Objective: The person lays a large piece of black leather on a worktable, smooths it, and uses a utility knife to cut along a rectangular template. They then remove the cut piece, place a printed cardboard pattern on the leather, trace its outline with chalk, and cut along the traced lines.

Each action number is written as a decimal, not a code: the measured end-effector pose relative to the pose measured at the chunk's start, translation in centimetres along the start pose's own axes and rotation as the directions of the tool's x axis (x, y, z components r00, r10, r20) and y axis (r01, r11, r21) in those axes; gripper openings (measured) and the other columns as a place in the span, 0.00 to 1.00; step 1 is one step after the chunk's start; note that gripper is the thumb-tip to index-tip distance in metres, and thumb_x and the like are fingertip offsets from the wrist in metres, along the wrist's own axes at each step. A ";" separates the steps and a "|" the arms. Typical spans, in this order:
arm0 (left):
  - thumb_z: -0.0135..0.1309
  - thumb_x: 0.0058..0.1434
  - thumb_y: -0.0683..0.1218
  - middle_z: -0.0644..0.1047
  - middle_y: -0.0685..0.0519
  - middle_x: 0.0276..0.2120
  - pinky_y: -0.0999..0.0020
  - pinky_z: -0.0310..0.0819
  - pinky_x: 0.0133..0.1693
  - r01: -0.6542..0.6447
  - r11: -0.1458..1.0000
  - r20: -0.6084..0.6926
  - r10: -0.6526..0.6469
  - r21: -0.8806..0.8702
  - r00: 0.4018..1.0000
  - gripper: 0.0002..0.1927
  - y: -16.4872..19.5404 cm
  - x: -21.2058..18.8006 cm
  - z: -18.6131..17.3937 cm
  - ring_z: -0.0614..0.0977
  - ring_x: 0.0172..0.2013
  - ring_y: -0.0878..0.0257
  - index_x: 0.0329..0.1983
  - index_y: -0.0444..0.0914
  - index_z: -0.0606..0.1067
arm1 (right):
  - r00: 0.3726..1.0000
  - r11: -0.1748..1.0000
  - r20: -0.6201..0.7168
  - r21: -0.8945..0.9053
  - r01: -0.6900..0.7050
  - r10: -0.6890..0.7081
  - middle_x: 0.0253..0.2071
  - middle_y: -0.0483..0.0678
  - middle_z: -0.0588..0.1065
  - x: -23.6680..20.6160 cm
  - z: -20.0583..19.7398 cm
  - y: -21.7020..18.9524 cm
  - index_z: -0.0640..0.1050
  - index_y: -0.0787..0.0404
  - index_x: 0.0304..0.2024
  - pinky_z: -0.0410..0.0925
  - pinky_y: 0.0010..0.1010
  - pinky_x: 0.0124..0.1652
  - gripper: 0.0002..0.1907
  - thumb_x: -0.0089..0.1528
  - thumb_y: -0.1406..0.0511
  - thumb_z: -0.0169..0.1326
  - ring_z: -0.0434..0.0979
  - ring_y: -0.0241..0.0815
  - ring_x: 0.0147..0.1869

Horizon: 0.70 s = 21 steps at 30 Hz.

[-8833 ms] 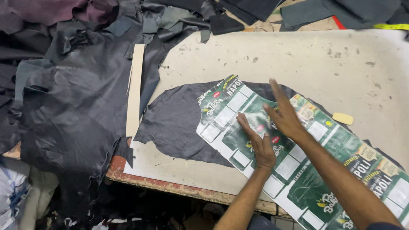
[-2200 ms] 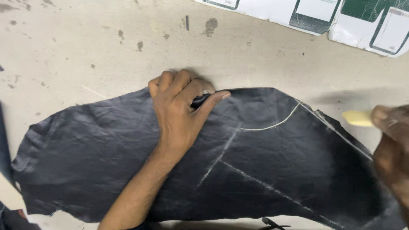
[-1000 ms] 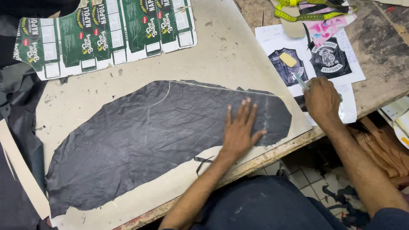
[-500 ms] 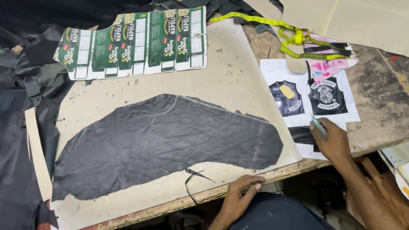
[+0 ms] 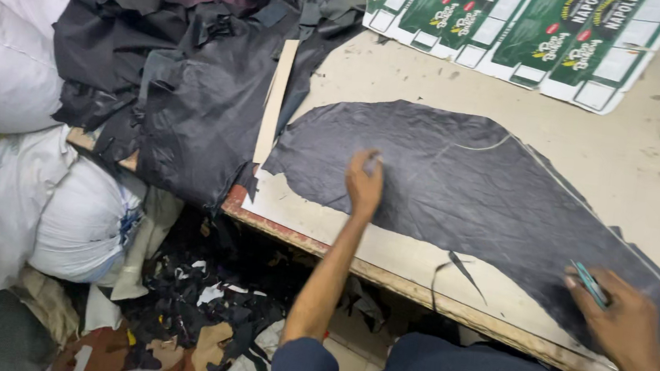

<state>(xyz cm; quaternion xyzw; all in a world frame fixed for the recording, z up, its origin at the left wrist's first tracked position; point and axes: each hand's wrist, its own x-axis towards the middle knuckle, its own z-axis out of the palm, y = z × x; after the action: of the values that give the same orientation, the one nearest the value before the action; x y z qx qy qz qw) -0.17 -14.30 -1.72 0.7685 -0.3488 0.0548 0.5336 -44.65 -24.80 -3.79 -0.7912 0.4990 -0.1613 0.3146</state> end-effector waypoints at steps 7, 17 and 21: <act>0.62 0.61 0.52 0.76 0.41 0.54 0.47 0.70 0.56 0.371 0.586 -0.321 -0.192 0.720 0.927 0.28 -11.4 19.2 -10.9 0.74 0.58 0.44 0.61 0.36 0.71 | 0.983 0.986 -0.135 0.131 -0.104 0.122 0.30 0.54 0.78 -3.2 9.1 7.2 0.84 0.63 0.46 0.73 0.36 0.35 0.12 0.69 0.61 0.60 0.80 0.43 0.30; 0.67 0.56 0.43 0.79 0.40 0.47 0.49 0.73 0.50 -0.104 0.874 -0.131 0.187 0.474 0.974 0.25 -13.5 25.0 -12.2 0.80 0.50 0.40 0.56 0.33 0.74 | 0.963 0.963 -0.029 -0.002 -0.268 0.268 0.46 0.56 0.82 -5.1 10.7 -0.8 0.83 0.59 0.52 0.75 0.41 0.49 0.18 0.62 0.59 0.60 0.85 0.50 0.47; 0.54 0.68 0.35 0.78 0.43 0.43 0.61 0.75 0.48 -0.193 0.981 0.089 0.193 -0.014 0.977 0.12 -4.3 16.6 -8.1 0.82 0.44 0.52 0.54 0.28 0.75 | 0.992 0.981 0.070 0.153 -0.118 0.109 0.48 0.50 0.83 -3.9 8.5 -10.2 0.83 0.59 0.50 0.74 0.36 0.51 0.16 0.59 0.63 0.59 0.84 0.46 0.50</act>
<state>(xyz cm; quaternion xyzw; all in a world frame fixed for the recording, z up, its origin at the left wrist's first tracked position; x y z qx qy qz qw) 17.16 -14.52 5.94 0.7313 -0.4455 0.0708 0.5116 -34.55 -15.37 -3.25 -0.7387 0.5192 -0.1576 0.3999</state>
